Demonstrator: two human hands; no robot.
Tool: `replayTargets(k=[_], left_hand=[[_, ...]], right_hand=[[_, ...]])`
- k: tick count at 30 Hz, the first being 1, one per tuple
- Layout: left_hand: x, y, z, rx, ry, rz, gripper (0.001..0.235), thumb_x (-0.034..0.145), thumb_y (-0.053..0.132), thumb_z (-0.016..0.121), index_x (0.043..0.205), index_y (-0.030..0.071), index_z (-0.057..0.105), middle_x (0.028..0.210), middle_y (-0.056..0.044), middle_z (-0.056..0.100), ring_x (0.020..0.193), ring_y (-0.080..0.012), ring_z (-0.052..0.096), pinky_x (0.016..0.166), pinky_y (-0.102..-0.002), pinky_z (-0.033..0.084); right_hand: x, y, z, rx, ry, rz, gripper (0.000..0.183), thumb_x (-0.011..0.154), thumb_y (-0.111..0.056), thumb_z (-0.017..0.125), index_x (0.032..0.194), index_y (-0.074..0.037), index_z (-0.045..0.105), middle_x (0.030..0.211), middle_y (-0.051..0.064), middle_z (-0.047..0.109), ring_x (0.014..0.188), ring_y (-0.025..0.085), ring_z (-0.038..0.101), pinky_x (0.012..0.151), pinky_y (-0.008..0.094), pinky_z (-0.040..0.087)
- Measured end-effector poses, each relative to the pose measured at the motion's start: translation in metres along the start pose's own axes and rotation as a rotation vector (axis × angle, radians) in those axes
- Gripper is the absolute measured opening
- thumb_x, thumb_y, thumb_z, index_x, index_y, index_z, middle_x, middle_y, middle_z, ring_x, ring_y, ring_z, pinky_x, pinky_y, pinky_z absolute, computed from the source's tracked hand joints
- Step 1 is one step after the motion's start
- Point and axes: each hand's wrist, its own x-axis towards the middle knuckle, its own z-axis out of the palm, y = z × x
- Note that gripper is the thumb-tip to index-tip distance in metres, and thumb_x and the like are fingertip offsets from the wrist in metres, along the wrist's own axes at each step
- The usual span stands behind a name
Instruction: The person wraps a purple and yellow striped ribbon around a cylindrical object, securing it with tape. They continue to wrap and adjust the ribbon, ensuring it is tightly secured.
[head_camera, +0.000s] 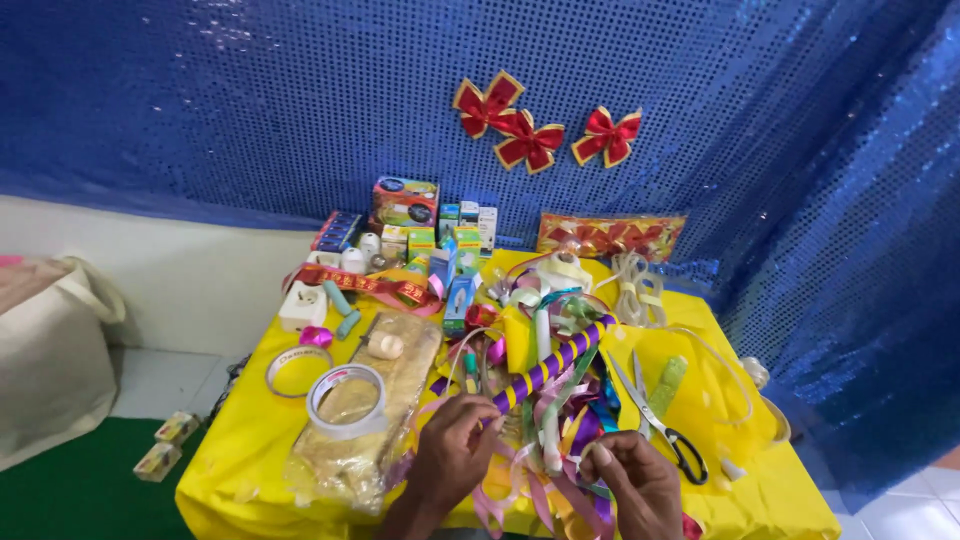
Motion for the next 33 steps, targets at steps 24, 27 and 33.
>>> replayTargets(k=[24, 27, 33], left_hand=[[-0.043, -0.04, 0.031, 0.309, 0.037, 0.059, 0.04, 0.08, 0.015, 0.068, 0.117, 0.0, 0.07, 0.112, -0.03, 0.068, 0.097, -0.0512, 0.059, 0.085, -0.058, 0.045], [-0.047, -0.031, 0.033, 0.501, -0.318, -0.151, 0.042, 0.096, 0.038, 0.065, 0.084, 0.0, 0.078, 0.082, -0.025, 0.073, 0.086, -0.0448, 0.063, 0.095, -0.058, 0.039], [-0.045, -0.028, 0.028, 0.396, -0.467, -0.299, 0.033, 0.09, 0.025, 0.072, 0.108, -0.003, 0.07, 0.102, -0.026, 0.071, 0.093, -0.0447, 0.066, 0.081, -0.054, 0.049]], right_hand=[[0.095, -0.003, 0.174, -0.558, -0.727, -0.1, 0.011, 0.095, -0.018, 0.072, 0.089, -0.008, 0.073, 0.085, 0.004, 0.075, 0.077, 0.015, 0.069, 0.07, 0.032, 0.054], [0.101, -0.01, 0.196, -0.665, -0.923, -0.039, 0.015, 0.099, -0.021, 0.067, 0.092, -0.009, 0.073, 0.087, 0.005, 0.075, 0.077, 0.018, 0.068, 0.069, 0.033, 0.051], [0.108, 0.017, 0.213, -0.758, -1.028, -0.093, 0.013, 0.1, -0.023, 0.064, 0.098, -0.012, 0.069, 0.09, 0.004, 0.073, 0.075, 0.019, 0.066, 0.068, 0.034, 0.049]])
